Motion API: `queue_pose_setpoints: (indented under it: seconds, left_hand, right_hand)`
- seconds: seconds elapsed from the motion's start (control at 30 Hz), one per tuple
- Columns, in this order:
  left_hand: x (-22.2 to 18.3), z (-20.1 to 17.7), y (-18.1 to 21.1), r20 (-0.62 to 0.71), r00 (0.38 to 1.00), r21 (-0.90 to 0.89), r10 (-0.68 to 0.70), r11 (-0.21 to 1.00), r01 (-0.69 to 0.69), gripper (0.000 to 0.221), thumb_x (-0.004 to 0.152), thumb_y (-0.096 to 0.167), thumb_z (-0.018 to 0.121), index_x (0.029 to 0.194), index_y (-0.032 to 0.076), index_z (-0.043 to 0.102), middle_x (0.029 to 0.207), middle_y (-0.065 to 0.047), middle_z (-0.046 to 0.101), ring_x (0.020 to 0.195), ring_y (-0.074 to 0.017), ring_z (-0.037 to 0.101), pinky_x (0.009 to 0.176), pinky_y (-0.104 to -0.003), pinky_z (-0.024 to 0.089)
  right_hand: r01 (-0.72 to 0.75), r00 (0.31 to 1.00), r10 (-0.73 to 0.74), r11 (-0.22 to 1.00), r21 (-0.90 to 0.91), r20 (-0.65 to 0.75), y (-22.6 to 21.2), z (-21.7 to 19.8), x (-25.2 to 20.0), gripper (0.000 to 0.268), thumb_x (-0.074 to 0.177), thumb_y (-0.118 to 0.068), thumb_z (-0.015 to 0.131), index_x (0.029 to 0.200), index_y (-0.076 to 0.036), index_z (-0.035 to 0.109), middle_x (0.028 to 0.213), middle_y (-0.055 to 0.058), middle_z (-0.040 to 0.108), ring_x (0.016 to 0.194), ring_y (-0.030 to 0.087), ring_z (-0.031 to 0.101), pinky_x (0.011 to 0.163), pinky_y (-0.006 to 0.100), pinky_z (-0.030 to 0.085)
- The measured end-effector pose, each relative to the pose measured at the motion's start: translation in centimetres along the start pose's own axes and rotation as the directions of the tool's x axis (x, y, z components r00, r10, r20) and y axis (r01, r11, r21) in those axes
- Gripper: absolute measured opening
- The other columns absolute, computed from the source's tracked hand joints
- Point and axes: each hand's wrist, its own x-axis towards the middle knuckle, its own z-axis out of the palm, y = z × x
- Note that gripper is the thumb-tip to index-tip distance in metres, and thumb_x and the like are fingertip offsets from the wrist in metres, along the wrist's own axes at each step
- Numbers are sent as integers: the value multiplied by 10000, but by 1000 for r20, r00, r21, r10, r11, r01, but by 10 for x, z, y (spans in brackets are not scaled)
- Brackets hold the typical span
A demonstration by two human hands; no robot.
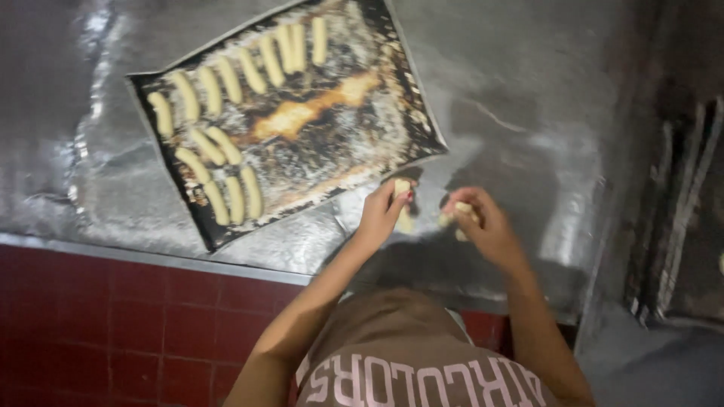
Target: The person is braiding pre-cut strips of dough into loaves and placing them on a baking tray in a commercial bakery setting.
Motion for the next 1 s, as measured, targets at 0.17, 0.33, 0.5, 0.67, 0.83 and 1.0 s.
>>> queue_pose_setpoints:
  seconds: [0.17,0.33,0.5,0.67,0.83,1.0]
  left_hand:
    - [-22,96,-20,185,982,129,-50,991,27,274,1007,309,665,1144,74,701,1151,-120,685,1040,-376,693,866,-440,562]
    - [14,162,-25,253,963,572,94,788,-227,619,976,369,651,1495,75,483,1211,-154,635,1132,-342,616,978,-489,467]
    - [-24,139,4,165,985,580,46,803,-135,844,853,342,807,1535,49,404,1293,-158,558,1210,-359,538,1002,-485,450]
    - [-56,120,-9,123,992,610,18,787,-90,698,865,234,792,1465,73,472,1202,-105,538,1157,-324,530,979,-435,450]
    - [-64,104,-1,-2,1000,380,19,925,-17,248,1002,126,620,1246,169,600,1082,-43,553,1097,-286,599,962,-395,510]
    - [-97,86,-17,-27,997,616,70,787,-39,380,962,145,653,1332,146,569,1273,-84,510,1239,-311,506,998,-469,435]
  right_hand:
    - [-127,986,100,970,-205,-135,42,-56,-77,163,991,-198,684,1085,-79,743,1293,102,610,986,305,652,808,431,564]
    - [-68,986,4,920,-386,-164,63,-80,-74,286,952,-215,754,1221,-116,749,1048,126,719,1018,333,702,974,478,509]
    - [186,966,-244,887,-422,-89,114,-90,-15,339,918,-146,776,1252,-103,736,1065,129,761,1055,347,707,1045,461,485]
    - [287,953,-297,816,-501,63,90,-89,20,413,919,-237,753,1328,-195,717,1008,142,758,980,368,717,878,486,546]
    - [254,963,-253,734,-629,94,98,-85,39,173,843,-289,826,986,-230,751,946,-18,689,942,288,690,835,430,547]
    - [177,965,-258,761,-624,-41,118,-65,54,189,813,-343,861,904,-277,710,899,-95,606,912,197,673,817,368,537]
